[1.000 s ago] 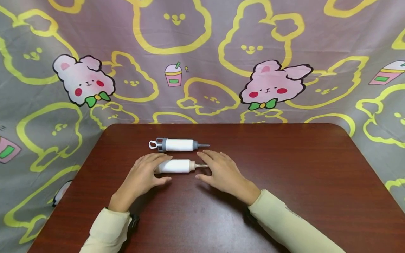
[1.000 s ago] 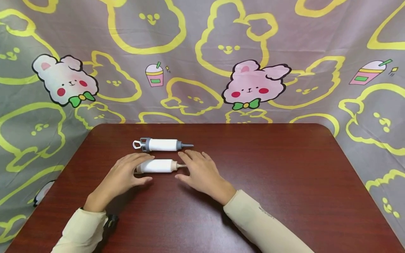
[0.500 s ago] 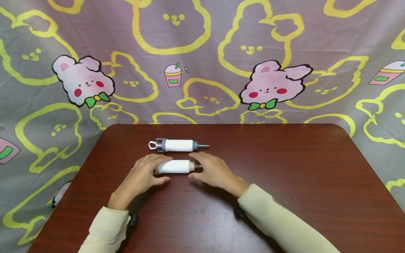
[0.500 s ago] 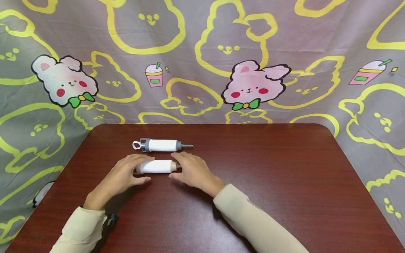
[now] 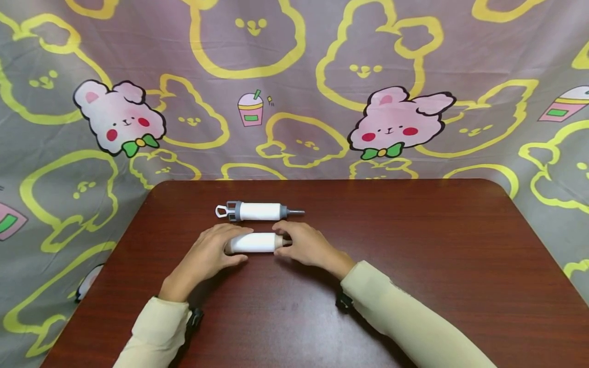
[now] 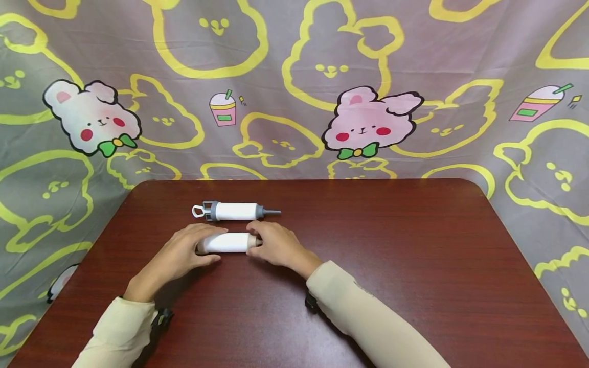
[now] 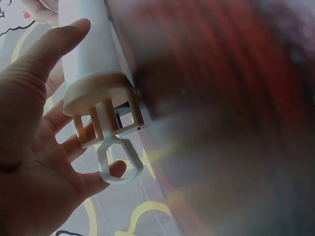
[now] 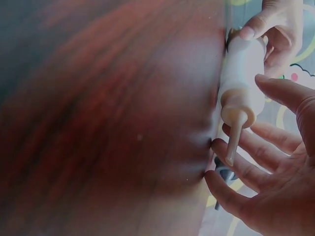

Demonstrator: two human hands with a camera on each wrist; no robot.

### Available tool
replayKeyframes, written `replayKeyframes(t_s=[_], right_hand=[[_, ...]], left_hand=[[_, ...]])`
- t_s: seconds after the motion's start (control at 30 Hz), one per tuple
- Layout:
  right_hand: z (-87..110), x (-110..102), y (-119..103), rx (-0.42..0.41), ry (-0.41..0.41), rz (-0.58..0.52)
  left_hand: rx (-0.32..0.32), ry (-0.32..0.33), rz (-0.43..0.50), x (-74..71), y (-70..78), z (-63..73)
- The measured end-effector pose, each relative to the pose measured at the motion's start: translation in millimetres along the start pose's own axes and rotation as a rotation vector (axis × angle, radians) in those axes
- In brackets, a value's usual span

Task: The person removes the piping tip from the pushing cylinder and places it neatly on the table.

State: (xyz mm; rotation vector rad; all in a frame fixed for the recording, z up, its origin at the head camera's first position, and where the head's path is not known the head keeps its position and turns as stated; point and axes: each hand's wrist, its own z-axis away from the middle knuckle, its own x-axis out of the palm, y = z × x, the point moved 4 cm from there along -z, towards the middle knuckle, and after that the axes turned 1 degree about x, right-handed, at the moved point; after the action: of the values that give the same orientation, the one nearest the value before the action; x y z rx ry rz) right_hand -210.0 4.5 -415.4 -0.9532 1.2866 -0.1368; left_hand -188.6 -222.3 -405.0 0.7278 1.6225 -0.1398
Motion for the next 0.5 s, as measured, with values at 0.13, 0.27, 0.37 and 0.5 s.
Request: replayKeyframes(t_s=[0.13,0.27,0.37,0.5], right_hand=[[-2.9,0.5,0.8,0.001,0.003,-0.017],[-5.0,0.4,0.4,-0.013,0.01,-0.021],[-6.2,0.7,0.4,-0.016,0.014,-0.012],[-7.9,1.3,1.1,-0.019,0.013,0.003]], left_hand=[[0.0,0.0,0.005,0.3,-0.2,-0.4],[-0.007,0.004,0.01,0.5,-0.7,-0.7],[-0.007,0.011,0.019,0.5,-0.9,-1.2],[0.001,0.023,0.03,0.4,-1.0,-2.4]])
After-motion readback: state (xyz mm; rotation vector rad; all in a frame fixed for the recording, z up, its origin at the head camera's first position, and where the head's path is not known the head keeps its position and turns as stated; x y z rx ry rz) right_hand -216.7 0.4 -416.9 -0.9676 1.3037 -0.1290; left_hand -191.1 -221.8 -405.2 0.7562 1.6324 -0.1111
